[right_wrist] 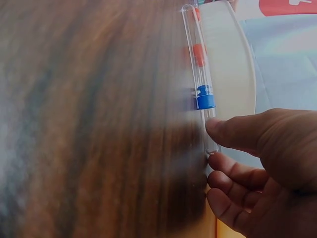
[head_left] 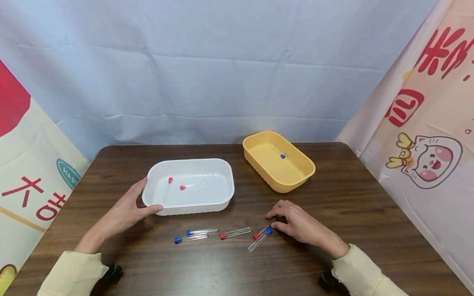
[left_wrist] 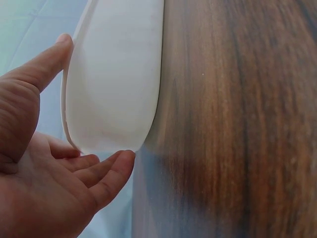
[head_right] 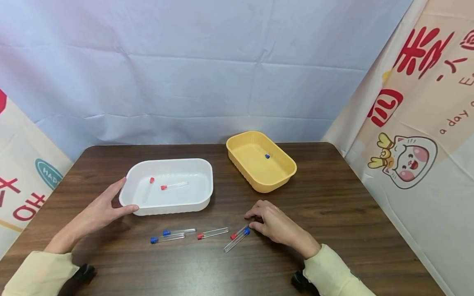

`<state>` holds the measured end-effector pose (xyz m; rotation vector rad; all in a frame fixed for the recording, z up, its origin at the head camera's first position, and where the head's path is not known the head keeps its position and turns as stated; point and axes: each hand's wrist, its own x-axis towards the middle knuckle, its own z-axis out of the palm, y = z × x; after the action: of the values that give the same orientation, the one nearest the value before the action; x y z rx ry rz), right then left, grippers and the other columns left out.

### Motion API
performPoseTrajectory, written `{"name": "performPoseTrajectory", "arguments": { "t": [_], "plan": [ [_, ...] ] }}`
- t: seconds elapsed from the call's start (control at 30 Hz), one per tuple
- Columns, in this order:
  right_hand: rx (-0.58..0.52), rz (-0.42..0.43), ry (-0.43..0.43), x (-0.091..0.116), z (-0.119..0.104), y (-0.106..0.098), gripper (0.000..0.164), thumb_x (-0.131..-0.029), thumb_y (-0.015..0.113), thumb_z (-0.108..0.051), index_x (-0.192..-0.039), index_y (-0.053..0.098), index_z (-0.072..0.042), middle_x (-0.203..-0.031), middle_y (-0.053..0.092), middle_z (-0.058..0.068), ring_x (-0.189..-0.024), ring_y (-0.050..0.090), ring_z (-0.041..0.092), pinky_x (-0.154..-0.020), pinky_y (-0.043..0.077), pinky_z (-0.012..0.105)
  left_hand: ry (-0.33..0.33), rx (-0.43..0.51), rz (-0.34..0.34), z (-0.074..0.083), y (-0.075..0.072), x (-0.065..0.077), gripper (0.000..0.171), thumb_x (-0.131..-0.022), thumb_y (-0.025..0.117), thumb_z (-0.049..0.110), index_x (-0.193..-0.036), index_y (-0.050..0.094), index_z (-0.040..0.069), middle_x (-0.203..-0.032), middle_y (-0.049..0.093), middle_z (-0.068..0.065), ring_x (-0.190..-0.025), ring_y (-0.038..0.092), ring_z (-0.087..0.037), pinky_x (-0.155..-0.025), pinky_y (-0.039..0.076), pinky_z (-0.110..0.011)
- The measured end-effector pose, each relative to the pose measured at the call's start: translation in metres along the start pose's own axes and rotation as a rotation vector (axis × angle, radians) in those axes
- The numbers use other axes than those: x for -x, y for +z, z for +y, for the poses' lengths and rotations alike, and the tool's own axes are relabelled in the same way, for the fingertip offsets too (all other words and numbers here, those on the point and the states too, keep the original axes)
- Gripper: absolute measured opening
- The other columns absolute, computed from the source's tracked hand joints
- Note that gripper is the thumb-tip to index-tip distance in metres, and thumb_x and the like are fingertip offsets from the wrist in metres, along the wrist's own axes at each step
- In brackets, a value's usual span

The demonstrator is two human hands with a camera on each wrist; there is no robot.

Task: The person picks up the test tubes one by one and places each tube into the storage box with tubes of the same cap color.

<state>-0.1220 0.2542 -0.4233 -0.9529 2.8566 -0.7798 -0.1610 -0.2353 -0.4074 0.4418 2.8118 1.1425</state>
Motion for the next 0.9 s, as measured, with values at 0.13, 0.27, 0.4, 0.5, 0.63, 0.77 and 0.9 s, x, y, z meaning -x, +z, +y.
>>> {"name": "performPoseTrajectory", "arguments": {
  "t": [0.13, 0.27, 0.4, 0.5, 0.63, 0.77, 0.9],
  "plan": [
    [0.009, 0.009, -0.006, -0.0007, 0.0000, 0.0011, 0.019, -0.092, 0.079, -0.009, -0.111, 0.078, -0.012, -0.104, 0.065, -0.005, -0.099, 0.062, 0.013, -0.084, 0.055, 0.036, 0.003, 0.000, 0.001, 0.0003, 0.0000, -0.0001, 0.108, -0.090, 0.080, 0.046, -0.163, 0.016, -0.002, -0.159, 0.029, -0.027, -0.132, 0.041, -0.041, -0.106, 0.040, -0.060],
    [0.016, 0.013, -0.006, -0.0010, -0.0002, 0.0012, 0.017, -0.092, 0.079, -0.009, -0.108, 0.078, -0.013, -0.102, 0.064, -0.006, -0.098, 0.061, 0.013, -0.084, 0.055, 0.035, -0.010, -0.005, -0.006, 0.0004, -0.0001, 0.0001, 0.110, -0.090, 0.080, 0.047, -0.163, 0.014, -0.002, -0.161, 0.026, -0.028, -0.134, 0.038, -0.042, -0.108, 0.038, -0.063],
    [0.017, 0.017, 0.002, -0.0010, -0.0002, 0.0013, 0.015, -0.092, 0.079, -0.009, -0.106, 0.079, -0.013, -0.101, 0.063, -0.006, -0.097, 0.060, 0.012, -0.084, 0.054, 0.035, -0.022, -0.008, -0.011, 0.0006, -0.0003, 0.0000, 0.111, -0.090, 0.079, 0.048, -0.163, 0.013, -0.003, -0.161, 0.025, -0.029, -0.136, 0.037, -0.043, -0.108, 0.037, -0.064],
    [0.020, 0.020, 0.008, -0.0011, 0.0001, 0.0014, 0.014, -0.092, 0.079, -0.009, -0.105, 0.079, -0.013, -0.101, 0.063, -0.006, -0.096, 0.060, 0.012, -0.084, 0.054, 0.034, -0.026, -0.008, -0.012, 0.0007, -0.0002, -0.0002, 0.111, -0.090, 0.079, 0.048, -0.163, 0.012, -0.003, -0.161, 0.024, -0.030, -0.137, 0.037, -0.044, -0.109, 0.036, -0.064],
    [0.028, 0.024, 0.011, -0.0004, 0.0007, 0.0006, 0.012, -0.092, 0.079, -0.009, -0.103, 0.078, -0.014, -0.100, 0.063, -0.007, -0.096, 0.060, 0.012, -0.084, 0.054, 0.035, -0.025, -0.010, -0.013, 0.0006, -0.0002, -0.0003, 0.111, -0.090, 0.079, 0.048, -0.163, 0.012, -0.004, -0.162, 0.024, -0.030, -0.137, 0.037, -0.044, -0.108, 0.036, -0.063],
    [0.035, 0.024, 0.019, 0.0005, 0.0020, -0.0006, 0.011, -0.093, 0.078, -0.009, -0.103, 0.078, -0.014, -0.101, 0.063, -0.007, -0.097, 0.060, 0.012, -0.085, 0.054, 0.036, -0.008, -0.004, -0.008, -0.0004, -0.0002, -0.0001, 0.110, -0.091, 0.079, 0.046, -0.163, 0.013, -0.003, -0.161, 0.027, -0.029, -0.137, 0.038, -0.042, -0.108, 0.037, -0.062],
    [0.039, 0.022, 0.036, 0.0018, 0.0040, -0.0015, 0.010, -0.094, 0.077, -0.009, -0.102, 0.077, -0.014, -0.101, 0.063, -0.008, -0.097, 0.060, 0.011, -0.085, 0.054, 0.035, 0.014, 0.001, -0.001, -0.0016, -0.0002, -0.0001, 0.108, -0.091, 0.079, 0.045, -0.163, 0.015, -0.001, -0.160, 0.029, -0.028, -0.136, 0.040, -0.040, -0.107, 0.037, -0.060]
  ]
}}
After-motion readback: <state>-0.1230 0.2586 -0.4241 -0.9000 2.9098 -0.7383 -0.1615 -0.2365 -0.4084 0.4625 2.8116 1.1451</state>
